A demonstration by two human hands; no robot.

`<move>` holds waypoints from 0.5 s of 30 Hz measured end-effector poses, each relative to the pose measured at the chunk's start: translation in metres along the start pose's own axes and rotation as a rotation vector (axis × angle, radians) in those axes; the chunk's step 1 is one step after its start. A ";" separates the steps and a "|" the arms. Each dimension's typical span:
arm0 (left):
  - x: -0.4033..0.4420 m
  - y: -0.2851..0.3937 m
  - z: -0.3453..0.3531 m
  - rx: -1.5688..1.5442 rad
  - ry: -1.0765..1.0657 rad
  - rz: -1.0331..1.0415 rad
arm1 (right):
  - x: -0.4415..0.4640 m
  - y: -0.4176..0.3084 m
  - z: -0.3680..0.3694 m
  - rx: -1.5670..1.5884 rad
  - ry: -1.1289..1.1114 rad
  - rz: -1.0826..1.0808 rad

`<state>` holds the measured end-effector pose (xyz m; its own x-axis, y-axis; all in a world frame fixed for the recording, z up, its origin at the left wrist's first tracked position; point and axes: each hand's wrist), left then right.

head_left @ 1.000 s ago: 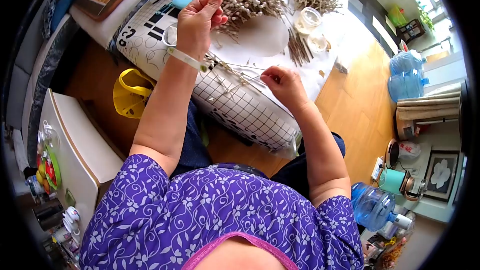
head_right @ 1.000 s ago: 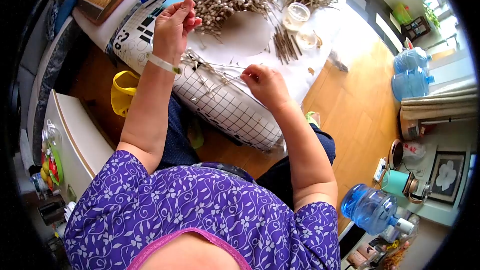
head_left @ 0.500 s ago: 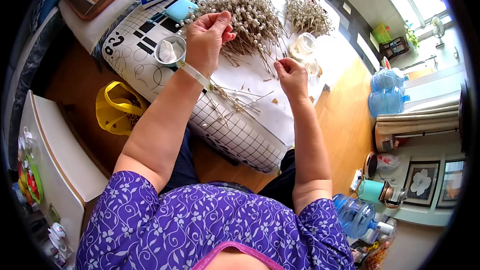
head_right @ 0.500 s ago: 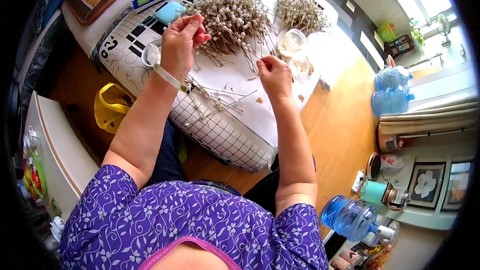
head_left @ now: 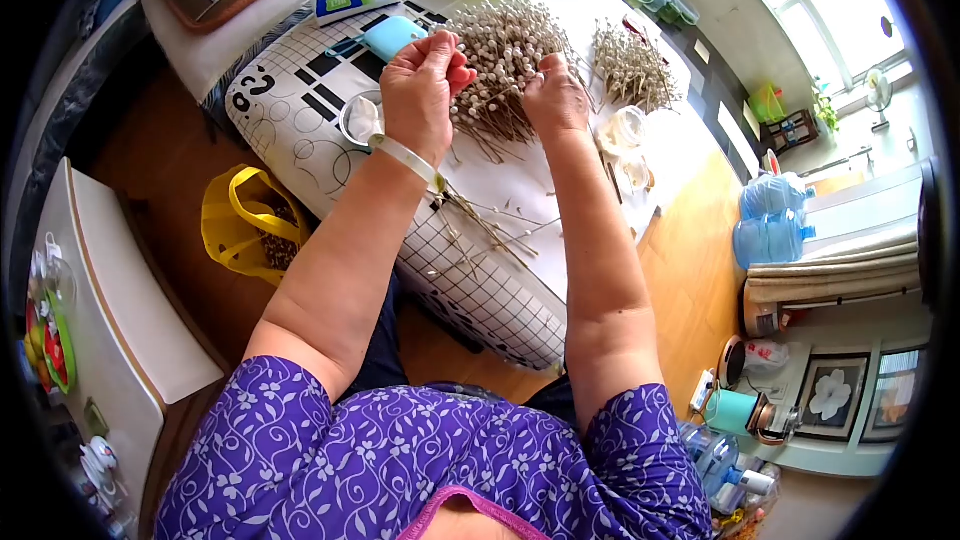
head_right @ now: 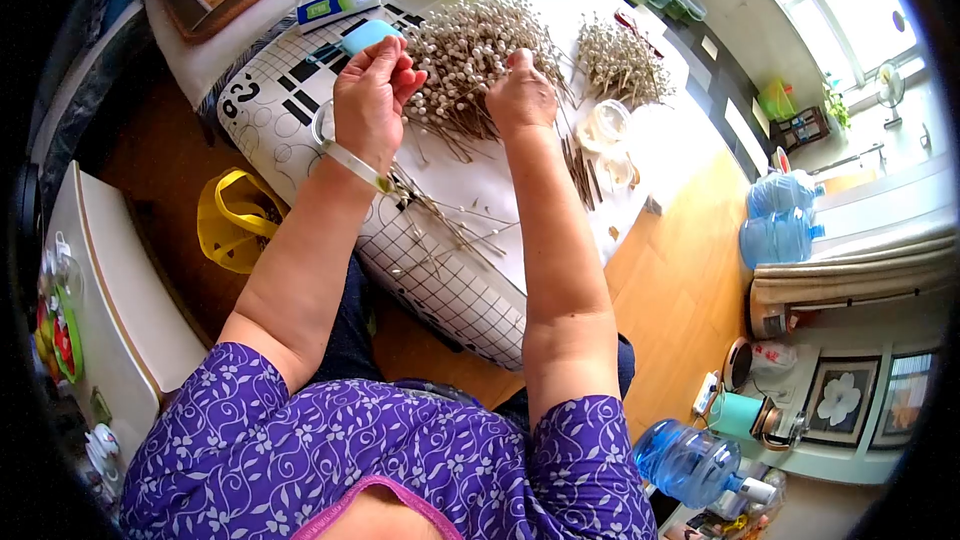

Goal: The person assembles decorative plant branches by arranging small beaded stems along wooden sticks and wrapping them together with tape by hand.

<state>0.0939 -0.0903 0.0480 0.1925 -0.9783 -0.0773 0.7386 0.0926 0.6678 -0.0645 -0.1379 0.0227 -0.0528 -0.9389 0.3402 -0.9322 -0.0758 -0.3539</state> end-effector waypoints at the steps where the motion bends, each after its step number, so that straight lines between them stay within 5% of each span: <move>1: -0.001 0.001 0.000 -0.001 -0.017 0.005 | 0.000 0.001 0.000 -0.118 -0.031 -0.085; 8: 0.005 0.004 -0.005 -0.072 0.020 -0.061 | 0.008 0.013 0.005 -0.503 -0.094 -0.371; 15: 0.009 -0.003 -0.003 0.109 -0.033 -0.027 | 0.009 0.013 -0.056 -0.696 0.097 -0.500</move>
<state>0.0953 -0.0986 0.0426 0.1509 -0.9859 -0.0728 0.6680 0.0474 0.7427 -0.0976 -0.1282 0.0700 0.4219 -0.8146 0.3980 -0.8596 -0.2198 0.4612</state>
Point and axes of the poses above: each hand's wrist, its own x-axis towards the middle knuckle, its own z-axis out of the palm, y = z × x, and after that the axes turned 5 degrees about -z, right-handed
